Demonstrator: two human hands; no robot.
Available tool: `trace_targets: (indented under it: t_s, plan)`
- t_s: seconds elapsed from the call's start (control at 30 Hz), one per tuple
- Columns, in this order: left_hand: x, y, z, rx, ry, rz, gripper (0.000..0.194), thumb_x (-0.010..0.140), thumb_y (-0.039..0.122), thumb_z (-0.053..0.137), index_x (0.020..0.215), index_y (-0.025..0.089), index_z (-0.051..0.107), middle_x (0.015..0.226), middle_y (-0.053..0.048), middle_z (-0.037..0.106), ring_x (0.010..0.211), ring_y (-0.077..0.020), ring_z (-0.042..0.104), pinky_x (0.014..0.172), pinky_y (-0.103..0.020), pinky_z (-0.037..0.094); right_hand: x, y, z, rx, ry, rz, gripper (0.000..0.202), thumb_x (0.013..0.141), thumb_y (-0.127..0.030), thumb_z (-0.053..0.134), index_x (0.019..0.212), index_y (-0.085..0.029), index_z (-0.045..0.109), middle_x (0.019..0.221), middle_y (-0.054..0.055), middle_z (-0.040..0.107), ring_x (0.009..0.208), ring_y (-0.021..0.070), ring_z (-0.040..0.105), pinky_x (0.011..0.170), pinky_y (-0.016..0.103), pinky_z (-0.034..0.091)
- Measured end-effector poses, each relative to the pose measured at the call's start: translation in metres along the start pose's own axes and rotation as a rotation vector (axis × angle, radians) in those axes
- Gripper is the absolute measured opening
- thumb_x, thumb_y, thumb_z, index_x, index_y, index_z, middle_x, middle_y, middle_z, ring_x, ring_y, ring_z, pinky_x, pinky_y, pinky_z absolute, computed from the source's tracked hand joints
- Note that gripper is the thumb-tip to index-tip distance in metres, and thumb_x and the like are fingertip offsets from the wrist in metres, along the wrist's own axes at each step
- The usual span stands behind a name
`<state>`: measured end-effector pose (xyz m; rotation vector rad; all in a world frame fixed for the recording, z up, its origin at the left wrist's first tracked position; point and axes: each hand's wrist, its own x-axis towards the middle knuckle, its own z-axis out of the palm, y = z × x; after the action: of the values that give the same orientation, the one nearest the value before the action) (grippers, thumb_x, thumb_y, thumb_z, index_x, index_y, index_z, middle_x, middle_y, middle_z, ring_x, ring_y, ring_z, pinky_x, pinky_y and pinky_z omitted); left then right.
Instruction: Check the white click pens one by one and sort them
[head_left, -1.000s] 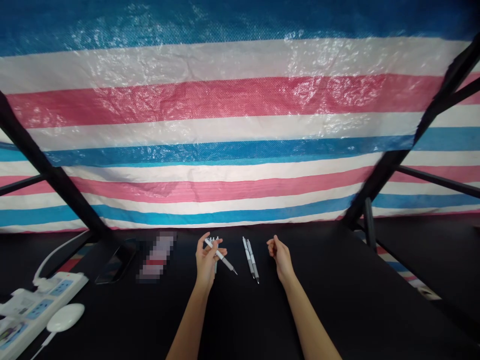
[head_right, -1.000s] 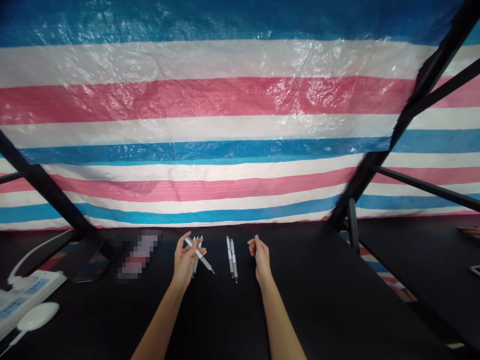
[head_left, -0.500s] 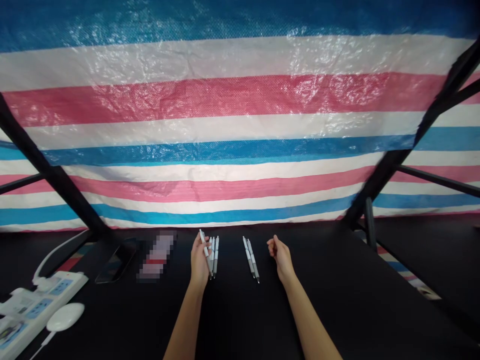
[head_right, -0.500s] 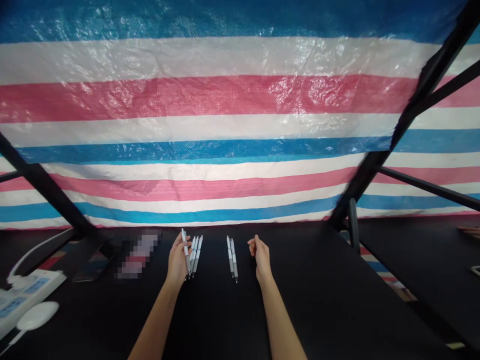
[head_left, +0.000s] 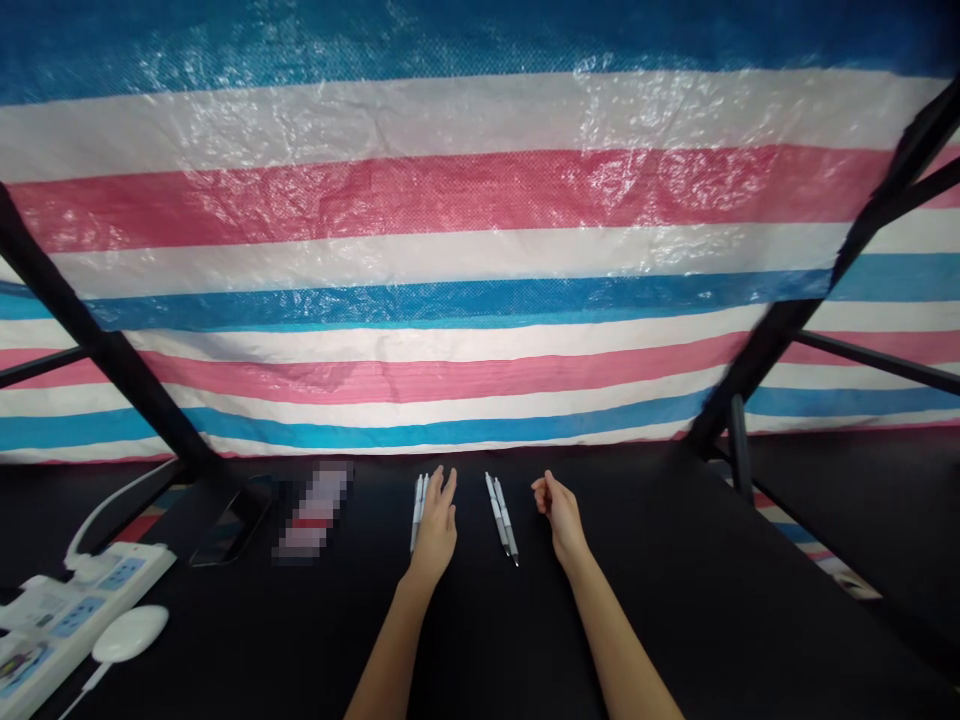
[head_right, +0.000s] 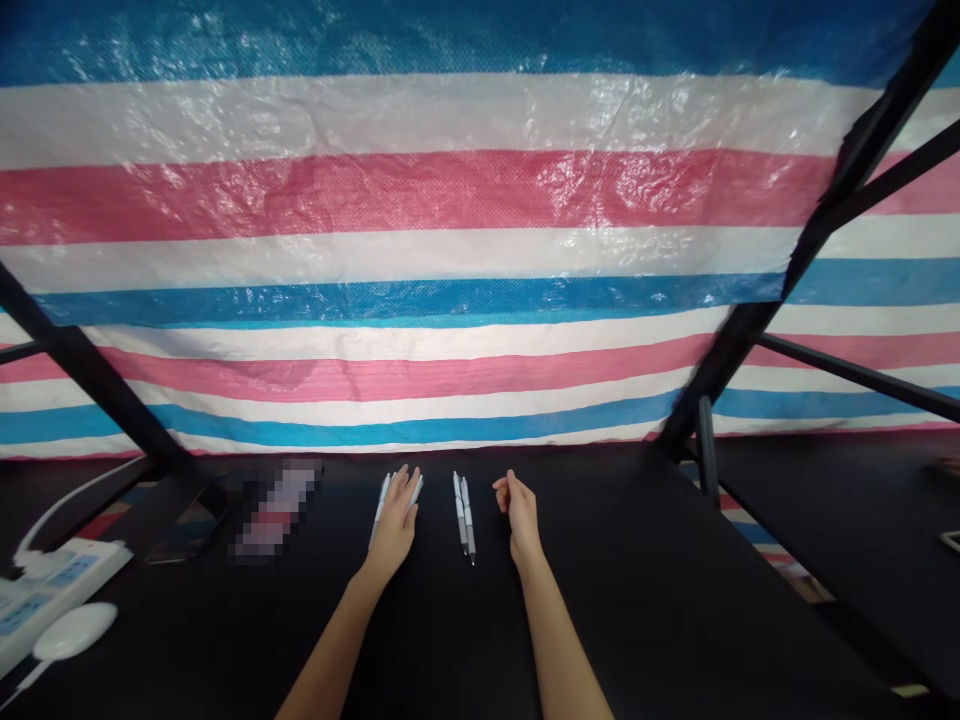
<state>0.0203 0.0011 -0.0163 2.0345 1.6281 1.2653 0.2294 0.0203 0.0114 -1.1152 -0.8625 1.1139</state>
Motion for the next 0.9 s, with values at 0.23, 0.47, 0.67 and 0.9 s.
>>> trace_targets:
  t_s: [0.23, 0.47, 0.67, 0.9]
  plan:
    - [0.002, 0.013, -0.021, 0.345, 0.063, -0.01, 0.046, 0.082, 0.016, 0.044, 0.128, 0.023, 0.049, 0.136, -0.011, 0.044, 0.125, -0.0276, 0.041, 0.104, -0.051, 0.03, 0.0, -0.001, 0.001, -0.047, 0.013, -0.046, 0.048, 0.07, -0.065, 0.053, 0.058, -0.018, 0.059, 0.044, -0.004, 0.039, 0.041, 0.0107, 0.034, 0.044, 0.026, 0.026]
    - [0.004, 0.004, -0.029, 0.385, 0.061, -0.127, 0.036, 0.077, 0.018, 0.051, 0.111, 0.019, 0.06, 0.116, -0.01, 0.059, 0.107, -0.027, 0.053, 0.091, -0.043, 0.043, -0.008, -0.006, 0.005, -0.464, -0.082, -0.189, 0.048, 0.08, -0.06, 0.045, 0.059, -0.018, 0.055, 0.049, -0.003, 0.041, 0.048, 0.0123, 0.039, 0.049, 0.025, 0.028]
    - [0.004, -0.007, -0.02, 0.305, 0.137, -0.069, 0.027, 0.078, 0.02, 0.048, 0.099, 0.017, 0.064, 0.108, -0.011, 0.061, 0.103, -0.0261, 0.053, 0.089, -0.042, 0.044, -0.024, -0.011, 0.016, -0.94, -0.368, -0.403, 0.036, 0.083, -0.048, 0.047, 0.062, -0.02, 0.055, 0.054, -0.002, 0.049, 0.054, 0.0128, 0.047, 0.056, 0.024, 0.03]
    - [0.003, -0.009, -0.014, 0.258, 0.183, -0.11, 0.024, 0.079, 0.02, 0.046, 0.095, 0.018, 0.064, 0.106, -0.012, 0.059, 0.103, -0.0279, 0.052, 0.085, -0.045, 0.045, -0.031, -0.006, 0.025, -1.21, -0.365, -0.505, 0.02, 0.075, -0.038, 0.06, 0.068, -0.02, 0.055, 0.064, -0.002, 0.055, 0.065, 0.0152, 0.052, 0.066, 0.027, 0.028]
